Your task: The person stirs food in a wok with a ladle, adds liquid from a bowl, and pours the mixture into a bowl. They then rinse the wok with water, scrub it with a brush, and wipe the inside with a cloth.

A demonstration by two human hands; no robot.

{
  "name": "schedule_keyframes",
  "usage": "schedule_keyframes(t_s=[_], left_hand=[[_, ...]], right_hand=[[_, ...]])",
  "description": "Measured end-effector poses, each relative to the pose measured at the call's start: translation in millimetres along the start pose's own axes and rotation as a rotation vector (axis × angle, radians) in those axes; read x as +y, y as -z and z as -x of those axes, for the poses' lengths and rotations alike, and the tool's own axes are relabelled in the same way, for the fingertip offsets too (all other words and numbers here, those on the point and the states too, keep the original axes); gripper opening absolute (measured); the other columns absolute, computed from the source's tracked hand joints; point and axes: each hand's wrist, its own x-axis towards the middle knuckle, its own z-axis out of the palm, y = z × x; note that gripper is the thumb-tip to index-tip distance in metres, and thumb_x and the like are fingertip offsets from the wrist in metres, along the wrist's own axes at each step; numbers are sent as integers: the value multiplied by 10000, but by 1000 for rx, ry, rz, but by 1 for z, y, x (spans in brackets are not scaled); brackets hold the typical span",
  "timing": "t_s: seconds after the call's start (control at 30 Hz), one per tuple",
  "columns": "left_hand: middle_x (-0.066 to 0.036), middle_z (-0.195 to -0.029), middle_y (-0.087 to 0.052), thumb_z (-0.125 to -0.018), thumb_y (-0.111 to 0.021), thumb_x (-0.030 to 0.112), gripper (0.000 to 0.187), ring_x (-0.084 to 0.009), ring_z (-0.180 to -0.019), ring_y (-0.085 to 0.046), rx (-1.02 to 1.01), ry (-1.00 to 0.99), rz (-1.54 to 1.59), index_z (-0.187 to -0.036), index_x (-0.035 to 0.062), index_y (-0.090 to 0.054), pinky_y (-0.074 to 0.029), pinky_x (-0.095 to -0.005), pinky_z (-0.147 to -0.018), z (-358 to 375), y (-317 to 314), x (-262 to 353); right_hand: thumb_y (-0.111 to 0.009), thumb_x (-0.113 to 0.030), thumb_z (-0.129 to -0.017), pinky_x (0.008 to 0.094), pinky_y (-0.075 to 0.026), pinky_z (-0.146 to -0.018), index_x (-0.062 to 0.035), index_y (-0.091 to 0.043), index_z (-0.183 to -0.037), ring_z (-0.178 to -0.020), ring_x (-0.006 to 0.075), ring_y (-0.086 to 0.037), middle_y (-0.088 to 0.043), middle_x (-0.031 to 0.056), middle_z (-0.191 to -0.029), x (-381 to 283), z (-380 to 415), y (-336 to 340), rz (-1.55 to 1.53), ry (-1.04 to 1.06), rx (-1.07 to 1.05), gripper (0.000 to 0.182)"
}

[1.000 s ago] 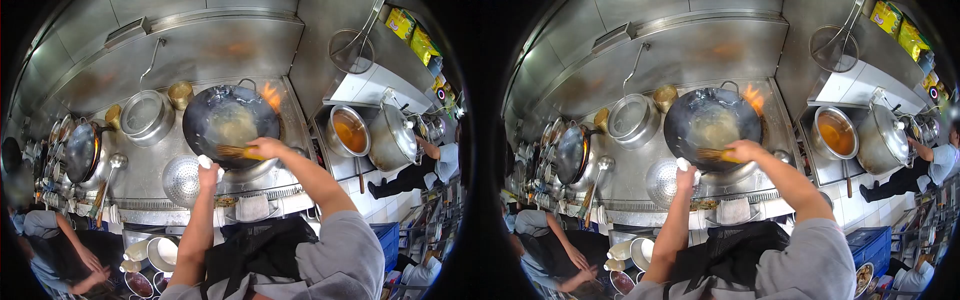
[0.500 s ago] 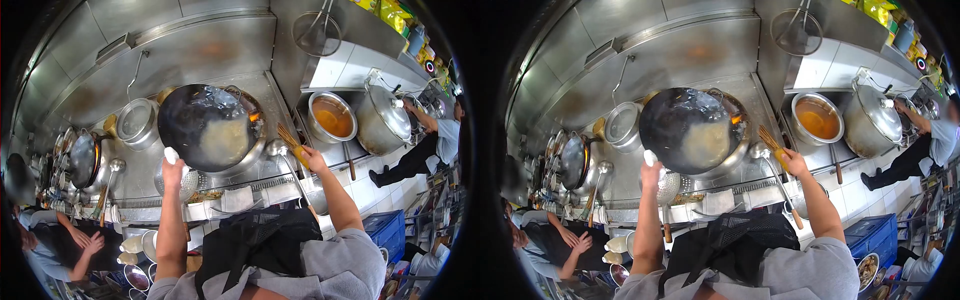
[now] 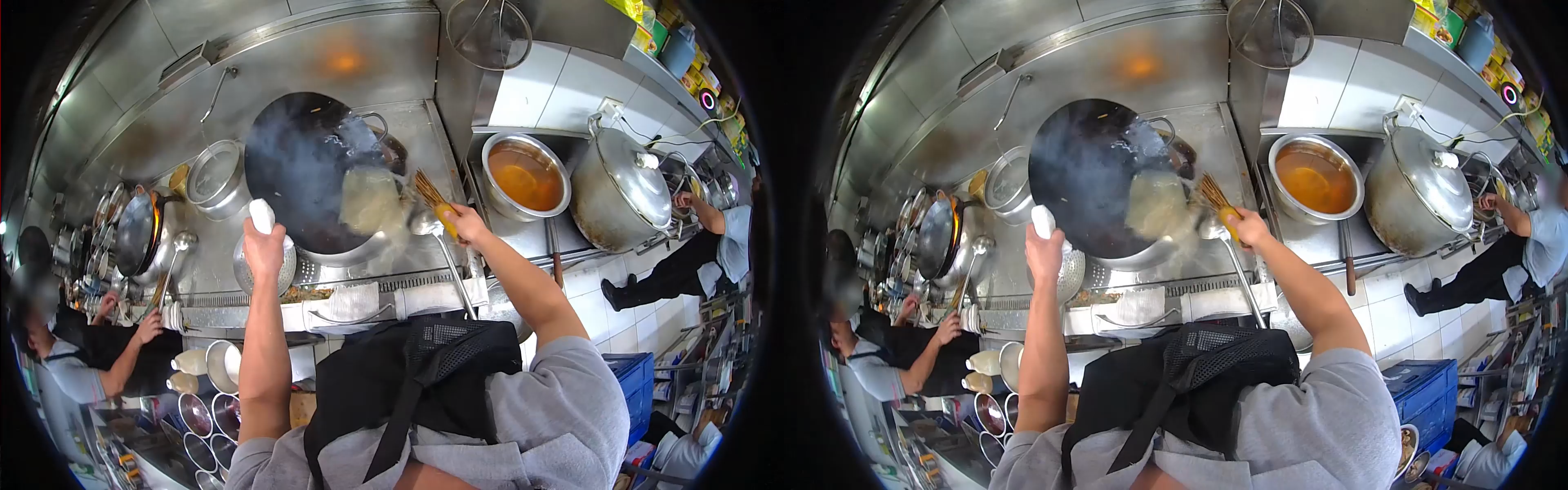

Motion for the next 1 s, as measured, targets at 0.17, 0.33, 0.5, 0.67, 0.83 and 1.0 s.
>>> schedule_keyframes(t_s=[0.17, 0.33, 0.5, 0.67, 0.83, 1.0], left_hand=[[-256, -908, -682, -750, -690, 230, 384, -470, -884, -650, 38, -124, -48, -1051, 38, -548, -493, -511, -802, 16, 1, 23], [-245, -917, -685, -739, -721, 207, 552, -451, -889, -662, 0, -277, -76, -1233, 73, -513, -513, -501, -789, 49, -4, 22], [-221, -1036, -660, -723, -730, 182, 624, -437, -970, -651, -88, -299, -87, -1281, 30, -496, -505, -467, -859, 75, -3, -17], [-237, -947, -673, -764, -706, 193, 441, -415, -917, -671, -45, -191, -21, -1137, 22, -544, -517, -457, -788, 19, -4, -40], [-120, -840, -671, -805, -660, 169, 271, -256, -698, -638, -101, 50, 308, -1001, -10, -602, -494, -389, -641, -42, -41, -119], [-70, -814, -611, -846, -670, 311, 286, -171, -625, -590, -274, 633, 606, -923, 42, -610, -396, -352, -441, -9, -108, -146]], right_hand=[[-539, -338, -987, 336, -394, -389, -144, -537, -1352, -462, 164, -494, -595, 72, -740, -22, -40, -35, -65, 30, -70, 413], [-521, -374, -996, 326, -417, -388, -170, -534, -1335, -494, 160, -498, -565, 60, -773, -15, -32, -59, -236, -19, -131, 396], [-550, -377, -986, 330, -422, -394, -173, -527, -1354, -510, 161, -513, -577, 64, -780, 5, -24, -60, -313, -23, -143, 422], [-560, -352, -985, 317, -427, -391, -133, -526, -1376, -514, 161, -547, -624, 64, -788, -12, -15, -30, -197, -3, -104, 449], [-588, -341, -978, 290, -454, -474, -142, -455, -1451, -611, 126, -549, -646, 50, -916, 16, 14, 5, -128, 100, -145, 530], [-586, -350, -972, 278, -513, -608, -143, -416, -1483, -833, 177, -622, -663, 91, -1059, 142, 44, -25, 42, 146, -256, 577]])
